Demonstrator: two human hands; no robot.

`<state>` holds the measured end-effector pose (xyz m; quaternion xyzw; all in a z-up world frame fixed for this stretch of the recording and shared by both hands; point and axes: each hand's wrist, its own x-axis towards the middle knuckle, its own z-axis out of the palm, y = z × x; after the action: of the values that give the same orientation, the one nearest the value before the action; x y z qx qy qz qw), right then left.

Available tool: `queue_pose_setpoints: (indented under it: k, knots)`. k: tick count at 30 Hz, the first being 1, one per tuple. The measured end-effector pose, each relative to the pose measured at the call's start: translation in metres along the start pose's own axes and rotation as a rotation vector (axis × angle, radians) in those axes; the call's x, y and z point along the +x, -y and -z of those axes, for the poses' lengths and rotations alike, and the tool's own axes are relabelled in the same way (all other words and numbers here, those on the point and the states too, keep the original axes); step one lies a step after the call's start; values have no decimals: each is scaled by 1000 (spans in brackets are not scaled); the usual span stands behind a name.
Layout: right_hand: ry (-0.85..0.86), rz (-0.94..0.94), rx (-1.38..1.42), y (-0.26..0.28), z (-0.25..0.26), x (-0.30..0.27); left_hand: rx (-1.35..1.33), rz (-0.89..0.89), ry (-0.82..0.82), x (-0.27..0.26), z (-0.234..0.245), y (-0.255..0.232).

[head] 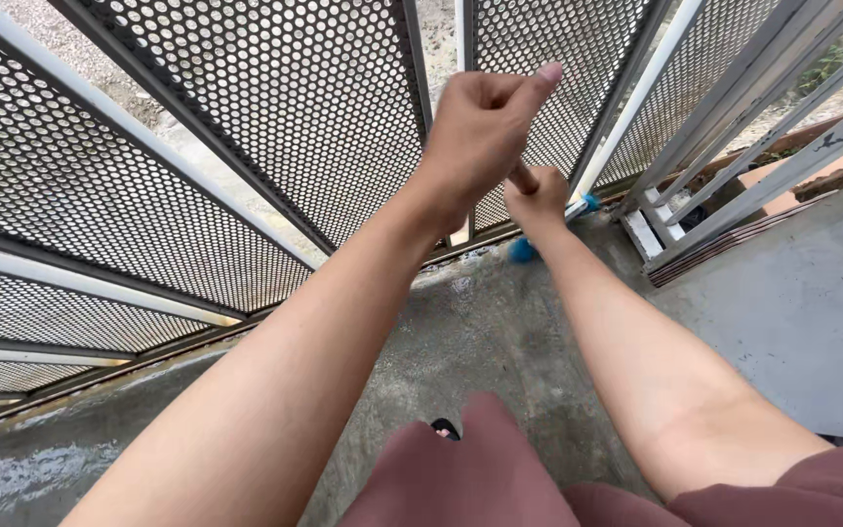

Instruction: The person uses a squeegee to push water across a concrete floor in a garage area, moving it toward a metal gate. They then pick up a patterned mat and place it on a tiled floor inside a room. Finally, they carry a green bucket and a mop into a bathroom and place them on the floor.

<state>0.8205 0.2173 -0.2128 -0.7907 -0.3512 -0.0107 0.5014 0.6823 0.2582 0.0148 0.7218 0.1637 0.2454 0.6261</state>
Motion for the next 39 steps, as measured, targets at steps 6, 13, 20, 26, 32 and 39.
queue_pose_setpoints:
  k: [6, 13, 20, 26, 32, 39]
  knots:
    - [472, -363, 76, 94, 43, -33, -236, -6, -300, -3, 85, -33]
    - [701, -667, -300, -11, 89, -169, -290, 642, -212, -62, -16, 69]
    - [774, -514, -165, -92, 75, -97, -191, 407, -294, -6, -53, 81]
    - [966, -17, -287, -125, 27, 41, -364, 432, -533, 22, -52, 55]
    - [1213, -23, -156, -65, 15, 45, -304, 353, -912, -16, -36, 35]
    - [1654, -7, -162, 113, -18, -19, -419, -31, -1143, -111, 69, -17]
